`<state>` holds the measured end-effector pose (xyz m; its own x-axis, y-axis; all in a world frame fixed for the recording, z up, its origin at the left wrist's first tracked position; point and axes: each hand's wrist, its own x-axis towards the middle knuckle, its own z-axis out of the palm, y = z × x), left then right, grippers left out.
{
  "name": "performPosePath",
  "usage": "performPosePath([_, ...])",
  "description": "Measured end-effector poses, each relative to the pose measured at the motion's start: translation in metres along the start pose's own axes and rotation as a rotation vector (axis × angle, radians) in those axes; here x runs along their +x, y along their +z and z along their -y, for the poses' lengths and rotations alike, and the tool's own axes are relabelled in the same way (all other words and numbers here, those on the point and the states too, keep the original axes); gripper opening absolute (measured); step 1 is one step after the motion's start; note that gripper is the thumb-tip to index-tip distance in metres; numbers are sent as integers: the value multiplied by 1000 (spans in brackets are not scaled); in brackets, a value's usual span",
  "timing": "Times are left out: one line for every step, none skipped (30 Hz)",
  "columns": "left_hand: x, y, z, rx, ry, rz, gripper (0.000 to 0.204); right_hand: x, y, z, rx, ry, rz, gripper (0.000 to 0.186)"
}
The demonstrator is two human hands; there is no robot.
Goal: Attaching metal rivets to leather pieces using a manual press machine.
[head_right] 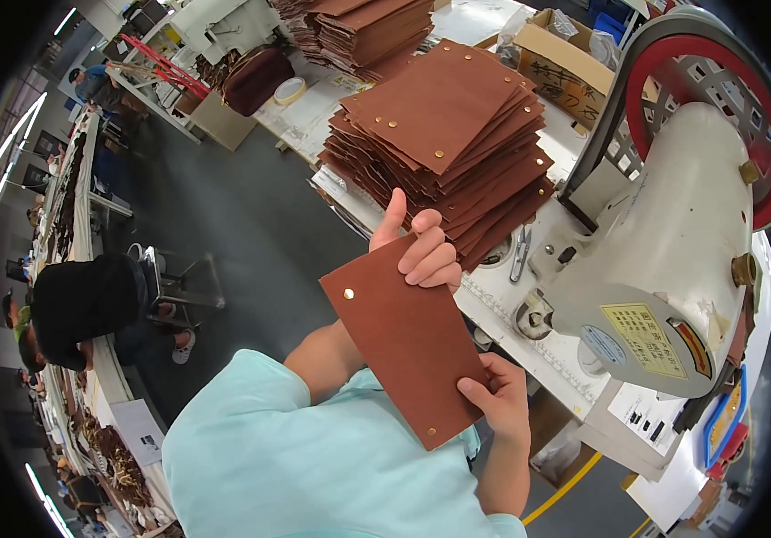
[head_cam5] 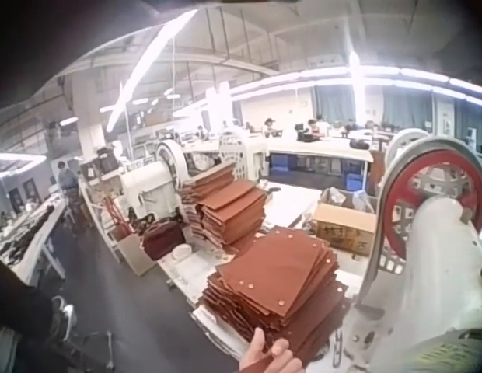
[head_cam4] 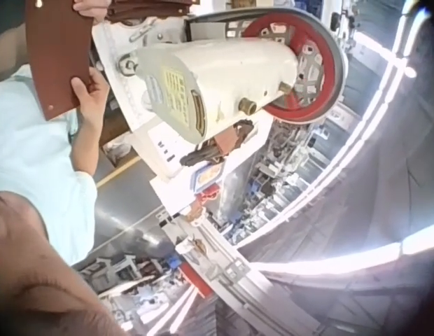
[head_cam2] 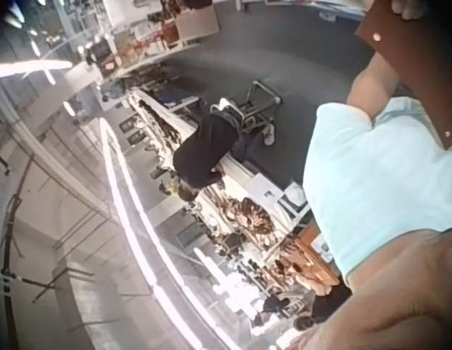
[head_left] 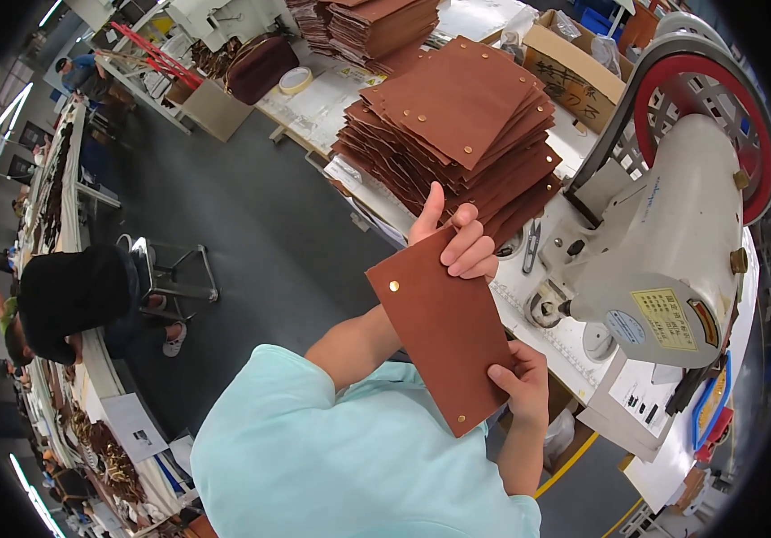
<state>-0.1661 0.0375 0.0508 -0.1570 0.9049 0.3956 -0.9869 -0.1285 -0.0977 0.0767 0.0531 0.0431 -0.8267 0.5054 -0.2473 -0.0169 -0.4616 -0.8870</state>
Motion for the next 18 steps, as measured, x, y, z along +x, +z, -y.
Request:
performPosePath([1, 1, 1, -2, 1, 3, 67, -1, 0, 0, -4, 0, -1, 25])
performPosePath([1, 2, 1, -25, -18, 23, 65, -2, 0, 1, 1, 4, -8, 25])
performPosePath([0, 3, 1, -46, -37, 44, 64, -3, 0, 1, 6, 9, -13, 25])
performPosePath([2, 2, 3, -50, -43, 43, 64, -5, -1, 2, 8, 6, -21, 25])
performPosePath([4, 2, 4, -47, -61, 61, 63, -7, -3, 4, 7, 2, -35, 24])
performPosePath([5, 1, 6, -42, -78, 79, 63, -9, -4, 4, 6, -1, -49, 24])
performPosePath([4, 1, 6, -45, -81, 84, 63, -11, -5, 4, 1, -5, -52, 24])
performPosePath([3, 1, 7, -14, -73, 62, 61, -14, -7, 4, -7, -19, -68, 24])
performPosePath([1, 1, 8, 16, -67, 39, 61, -16, -8, 5, -16, -34, -84, 24])
performPosePath([3, 17, 13, 4, -87, 42, 61, -19, -10, 6, -16, -43, -105, 24])
performPosePath([4, 48, 19, 259, -174, -300, 57, -23, -12, 9, -12, -69, -158, 23])
performPosePath([0, 69, 20, 520, -264, -635, 53, -29, -13, 12, -11, -94, -215, 22])
performPosePath([-11, 68, 15, 515, -336, -514, 56, -33, -19, 14, -14, -106, -235, 22])
performPosePath([-20, 68, 6, 701, -364, -492, 52, -36, -28, 15, -45, -81, -255, 21])
performPosePath([-28, 68, -2, 887, -389, -464, 48, -39, -35, 16, -76, -56, -276, 21])
performPosePath([-34, 61, -6, 949, -447, -497, 41, -44, -35, 18, -71, -71, -324, 21])
performPosePath([-42, 58, -10, 1021, -488, -541, 35, -46, -33, 23, -72, -58, -379, 20])
performPosePath([-46, 55, -14, 1017, -516, -529, 35, -48, -32, 27, -73, -43, -433, 20])
